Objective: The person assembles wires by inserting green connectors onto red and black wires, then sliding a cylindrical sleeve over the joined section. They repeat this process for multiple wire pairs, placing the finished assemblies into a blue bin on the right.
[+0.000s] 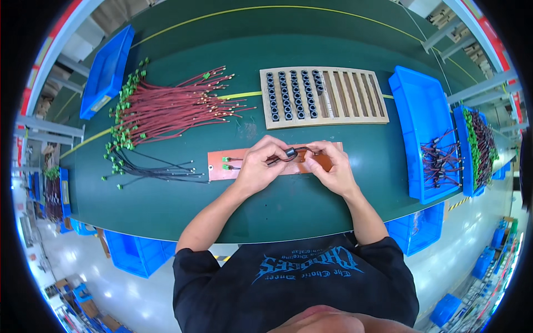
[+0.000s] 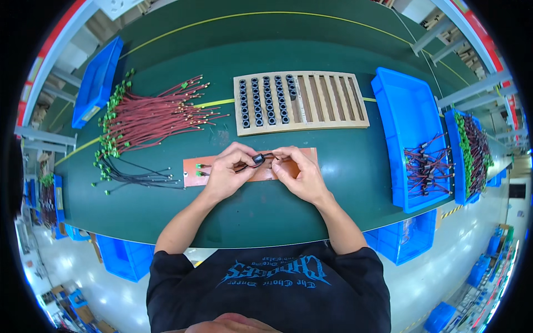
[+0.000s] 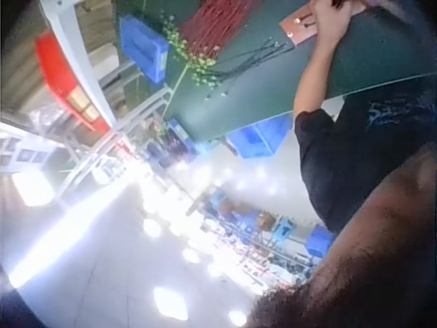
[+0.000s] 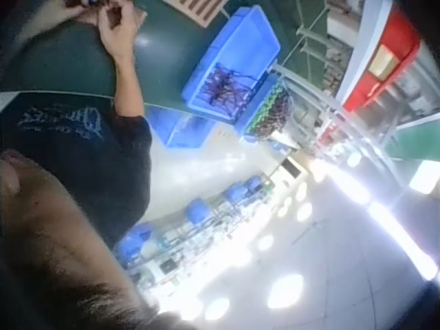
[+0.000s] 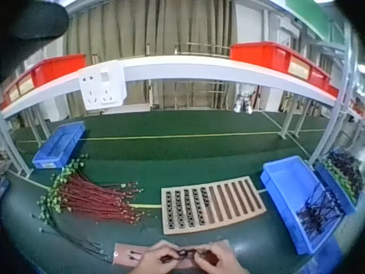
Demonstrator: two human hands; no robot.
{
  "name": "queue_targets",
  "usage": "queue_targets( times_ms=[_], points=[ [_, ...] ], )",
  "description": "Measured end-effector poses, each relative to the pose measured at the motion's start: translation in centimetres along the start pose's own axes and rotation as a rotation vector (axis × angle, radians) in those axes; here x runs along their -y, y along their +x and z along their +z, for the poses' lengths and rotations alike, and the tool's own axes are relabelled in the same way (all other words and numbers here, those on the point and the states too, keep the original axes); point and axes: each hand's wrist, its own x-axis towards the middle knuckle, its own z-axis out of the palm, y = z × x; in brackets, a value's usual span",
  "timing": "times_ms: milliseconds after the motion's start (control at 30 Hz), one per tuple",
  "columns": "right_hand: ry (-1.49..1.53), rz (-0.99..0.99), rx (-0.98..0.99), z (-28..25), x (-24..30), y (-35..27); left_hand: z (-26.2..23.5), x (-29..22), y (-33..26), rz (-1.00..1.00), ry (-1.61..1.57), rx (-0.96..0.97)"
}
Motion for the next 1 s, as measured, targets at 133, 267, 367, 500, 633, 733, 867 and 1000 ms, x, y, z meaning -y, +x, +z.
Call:
queue_targets(
  times_ms=[133, 267, 367, 500, 633, 733, 867, 1000],
  points=[
    [0.049, -0.028, -0.005, 0.3, -2.1, -0.5, -0.5, -0.3, -0.2, -0.026, -0.001, 0.103],
    [0.225, 0.077, 0.025, 0.7, -2.7, -0.9, -0.6, -1.0, -0.3, -0.093, -0.133, 0.172],
    [0.624, 0.234, 0.106, 0.9, -2.4, -1.3, -0.4, -2.2, 0.7, -0.315, -0.377, 0.172],
    [0.901, 0.392, 0.176, 0.1, -2.2, -1.0, -0.2, -1.8, 1.1, -0.348, -0.300, 0.240],
    [0.734, 0.420, 0.146, 0.2, -2.5, -1.0, 0.1, -1.4, 0.6, -0.363, -0.314, 0.249],
    [0.670, 0.366, 0.110, 0.5, -2.2, -1.0, 0.6, -1.5, 0.3, -0.330, -0.300, 0.218],
    [0.643, 0.371, 0.109, 0.3, -1.4, -0.9, 1.0, -1.5, 0.3, -0.302, -0.292, 0.192],
    [0.585, 0.286, 0.087, 0.5, -1.9, -1.1, 0.9, -1.6, 0.4, -0.309, -0.254, 0.179]
  ],
)
